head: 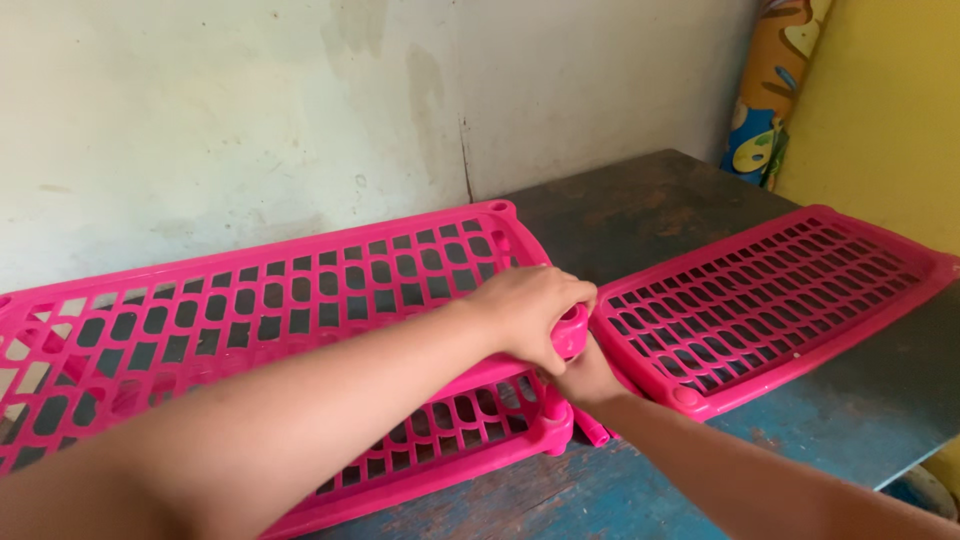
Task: The person assembles a pink plastic storage rack by inserting cylindrical legs into the corner sockets of the grid shelves. They repeatedly attach and detach legs and shelves, repositioning the unit on a blue table to continue assembly.
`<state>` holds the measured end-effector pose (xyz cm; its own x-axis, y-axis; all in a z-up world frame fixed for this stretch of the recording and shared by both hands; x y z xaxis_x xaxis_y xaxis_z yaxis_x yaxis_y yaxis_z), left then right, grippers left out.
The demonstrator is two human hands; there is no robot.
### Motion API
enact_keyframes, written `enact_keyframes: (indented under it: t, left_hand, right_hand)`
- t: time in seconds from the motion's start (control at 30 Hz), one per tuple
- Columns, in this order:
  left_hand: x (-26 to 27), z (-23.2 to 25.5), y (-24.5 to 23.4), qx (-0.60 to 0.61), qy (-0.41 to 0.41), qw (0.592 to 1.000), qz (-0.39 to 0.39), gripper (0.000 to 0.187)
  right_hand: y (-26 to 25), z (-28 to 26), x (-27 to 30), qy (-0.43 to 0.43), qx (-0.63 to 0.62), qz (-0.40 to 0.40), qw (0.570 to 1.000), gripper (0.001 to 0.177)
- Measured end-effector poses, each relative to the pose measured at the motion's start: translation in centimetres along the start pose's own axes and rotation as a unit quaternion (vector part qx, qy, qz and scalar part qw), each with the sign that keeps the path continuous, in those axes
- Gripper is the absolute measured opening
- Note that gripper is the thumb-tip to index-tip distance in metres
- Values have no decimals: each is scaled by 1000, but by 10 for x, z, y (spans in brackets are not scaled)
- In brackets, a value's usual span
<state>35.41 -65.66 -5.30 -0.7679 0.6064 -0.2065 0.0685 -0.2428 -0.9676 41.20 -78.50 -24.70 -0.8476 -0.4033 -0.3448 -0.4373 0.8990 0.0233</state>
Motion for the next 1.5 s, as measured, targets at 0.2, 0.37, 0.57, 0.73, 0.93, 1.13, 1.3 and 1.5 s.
enact_keyframes:
  t: [0.2,0.37,0.57,0.73,0.93,1.13,1.3,1.5]
  left_hand:
    - [59,10,19,75,95,954,273,25]
    - [114,31,74,172,-62,963,200,11]
    - [93,7,138,255,-193,919,233,31]
    - [52,-12,177,330,-162,892,261,54]
    - [28,-30,210,255,-329,884,210,46]
    - [25,-30,225,215,-269,892,294,39]
    - [30,-27,214,198,-258,899,293,42]
    - [34,-19,173,168,-370,911,73,43]
  right_hand:
    - [-7,-76,14,-51,152,35,987,85]
    - [-4,-150,24,-300,458,-72,834,92]
    - [24,-173,1,-250,667,-255,654,76]
    - [42,-175,-3,-137,799,-274,517,105]
    - [44,-188,-9,-79,773,-329,537,76]
    - [45,-197,-6,-118,760,-348,537,76]
    - [39,-201,-10,-84,731,-356,576,77]
    - [4,-187,5,-138,574,-236,772,85]
Point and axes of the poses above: each hand's wrist, its own x-axis away from the middle knuckle, its own y-axis out of the palm, z = x × y, the point moved 1 cm from there along -x, towards the middle knuckle, and after that the axes turned 8 degrees about -y, right-handed, at the moved point
